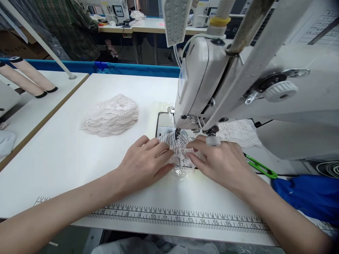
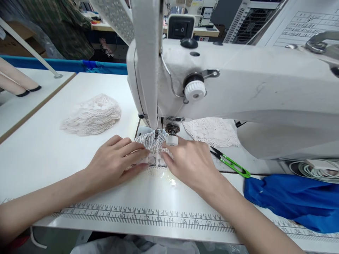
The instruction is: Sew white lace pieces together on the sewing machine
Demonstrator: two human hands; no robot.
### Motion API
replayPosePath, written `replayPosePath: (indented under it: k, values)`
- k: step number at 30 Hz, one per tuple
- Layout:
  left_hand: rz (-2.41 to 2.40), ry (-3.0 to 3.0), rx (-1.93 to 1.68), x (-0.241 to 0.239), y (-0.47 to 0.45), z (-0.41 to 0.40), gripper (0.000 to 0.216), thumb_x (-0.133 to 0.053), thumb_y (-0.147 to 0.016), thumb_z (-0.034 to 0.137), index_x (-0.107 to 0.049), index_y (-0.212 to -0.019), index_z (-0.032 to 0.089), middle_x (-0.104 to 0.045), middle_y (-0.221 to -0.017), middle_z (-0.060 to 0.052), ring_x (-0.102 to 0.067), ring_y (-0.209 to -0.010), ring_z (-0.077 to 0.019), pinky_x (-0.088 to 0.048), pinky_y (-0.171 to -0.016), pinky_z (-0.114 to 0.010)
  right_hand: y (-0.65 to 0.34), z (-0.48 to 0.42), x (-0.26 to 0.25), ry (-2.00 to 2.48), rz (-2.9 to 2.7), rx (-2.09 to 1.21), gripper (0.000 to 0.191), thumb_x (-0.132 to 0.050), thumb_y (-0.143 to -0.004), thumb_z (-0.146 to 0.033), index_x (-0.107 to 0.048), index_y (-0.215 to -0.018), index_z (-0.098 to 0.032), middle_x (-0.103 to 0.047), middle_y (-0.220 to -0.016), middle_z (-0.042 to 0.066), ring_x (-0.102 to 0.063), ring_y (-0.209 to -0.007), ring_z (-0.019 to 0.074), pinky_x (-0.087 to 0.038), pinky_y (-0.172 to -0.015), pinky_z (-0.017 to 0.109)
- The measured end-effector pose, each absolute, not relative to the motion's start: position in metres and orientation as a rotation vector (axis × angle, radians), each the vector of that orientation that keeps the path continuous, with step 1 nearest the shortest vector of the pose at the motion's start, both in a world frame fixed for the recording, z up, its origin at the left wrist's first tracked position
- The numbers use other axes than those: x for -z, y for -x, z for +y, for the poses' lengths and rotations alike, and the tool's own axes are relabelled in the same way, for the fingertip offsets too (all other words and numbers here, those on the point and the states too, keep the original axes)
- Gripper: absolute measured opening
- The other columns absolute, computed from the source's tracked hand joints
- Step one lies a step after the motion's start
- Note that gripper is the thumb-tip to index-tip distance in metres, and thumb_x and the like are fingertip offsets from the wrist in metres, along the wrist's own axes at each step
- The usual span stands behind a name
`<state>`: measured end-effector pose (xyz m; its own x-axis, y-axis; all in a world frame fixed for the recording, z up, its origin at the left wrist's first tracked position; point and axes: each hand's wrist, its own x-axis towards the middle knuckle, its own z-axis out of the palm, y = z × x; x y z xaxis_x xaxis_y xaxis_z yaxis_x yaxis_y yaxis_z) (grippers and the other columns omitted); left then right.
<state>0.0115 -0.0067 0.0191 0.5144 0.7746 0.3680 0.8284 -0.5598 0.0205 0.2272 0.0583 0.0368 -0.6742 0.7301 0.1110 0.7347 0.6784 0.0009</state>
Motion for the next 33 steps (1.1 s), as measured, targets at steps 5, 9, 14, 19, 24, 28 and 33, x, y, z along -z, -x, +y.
replayPosePath:
  k: [5, 9, 14, 19, 24, 28, 33]
  values:
    - [-1.357, 2.797, 0.273, -0.027, -0.007, -0.019, 0.021, -0.057, -0.090, 0.036, -0.060, -0.099, 0.017, -0.064, -0.106, -0.006, -0.059, -0.063, -0.0122, -0.039, -0.058, -0.030, -0.234, 0.057, -0.052, 0.979, -2.967, -0.521, 0.007, -0.059, -0.085, -0.024, -0.064, -0.089, -0.026, -0.066, -0.096, -0.002, -0.058, -0.066, 0.0112, -0.033, -0.051, 0.023]
    - [-1.532, 2.763, 0.364, -0.024, -0.012, -0.024, 0.018, -0.040, -0.096, 0.015, -0.058, -0.094, 0.019, -0.066, -0.096, -0.003, -0.057, -0.057, -0.0105, -0.037, -0.052, -0.026, -0.237, 0.058, -0.050, 1.030, -2.878, -0.703, 0.016, -0.048, -0.092, -0.020, -0.059, -0.081, -0.023, -0.065, -0.080, -0.003, -0.055, -0.060, 0.0093, -0.033, -0.051, 0.022]
    - [-2.130, 2.783, 0.584, -0.037, -0.016, -0.021, 0.020, -0.031, -0.100, 0.025, -0.050, -0.098, 0.021, -0.062, -0.066, 0.004, -0.053, -0.046, -0.0102, -0.037, -0.045, -0.021, -0.237, 0.062, -0.047, 1.194, -2.597, -1.058, 0.026, -0.036, -0.100, -0.032, -0.058, -0.091, -0.021, -0.062, -0.057, -0.005, -0.057, -0.050, 0.0098, -0.039, -0.050, 0.022]
    - [-2.066, 2.854, 0.513, -0.045, -0.017, 0.003, 0.026, -0.048, -0.094, 0.036, -0.053, -0.112, 0.018, -0.069, -0.088, -0.005, -0.065, -0.067, -0.0168, -0.045, -0.052, -0.024, -0.234, 0.062, -0.045, 1.123, -2.628, -0.783, 0.025, -0.055, -0.091, -0.038, -0.064, -0.106, -0.020, -0.068, -0.072, 0.000, -0.061, -0.058, 0.0137, -0.040, -0.049, 0.023]
    - [-1.943, 2.985, 0.392, -0.043, -0.018, 0.032, 0.018, -0.050, -0.090, 0.023, -0.067, -0.093, 0.017, -0.066, -0.073, -0.003, -0.057, -0.054, -0.0118, -0.040, -0.050, -0.023, -0.230, 0.060, -0.041, 1.078, -2.579, -0.340, 0.026, -0.049, -0.094, -0.024, -0.074, -0.088, -0.019, -0.067, -0.073, 0.004, -0.058, -0.056, 0.0120, -0.039, -0.051, 0.024]
    - [-1.959, 3.089, 0.500, -0.045, -0.012, 0.045, 0.034, -0.049, -0.091, 0.032, -0.061, -0.064, 0.017, -0.055, -0.062, -0.001, -0.045, -0.049, -0.0091, -0.034, -0.045, -0.023, -0.228, 0.060, -0.037, 1.049, -2.450, -0.213, 0.035, -0.042, -0.097, -0.030, -0.073, -0.085, -0.018, -0.065, -0.071, 0.005, -0.057, -0.057, 0.0127, -0.037, -0.050, 0.025]
    - [-1.932, 3.290, 0.597, -0.048, -0.005, 0.046, 0.042, -0.047, -0.094, 0.036, -0.054, -0.056, 0.017, -0.051, -0.068, -0.001, -0.044, -0.053, -0.0088, -0.037, -0.052, -0.025, -0.227, 0.058, -0.038, 1.079, -2.497, -0.255, 0.033, -0.045, -0.095, -0.027, -0.073, -0.081, -0.017, -0.061, -0.058, 0.001, -0.047, -0.048, 0.0100, -0.030, -0.046, 0.025]
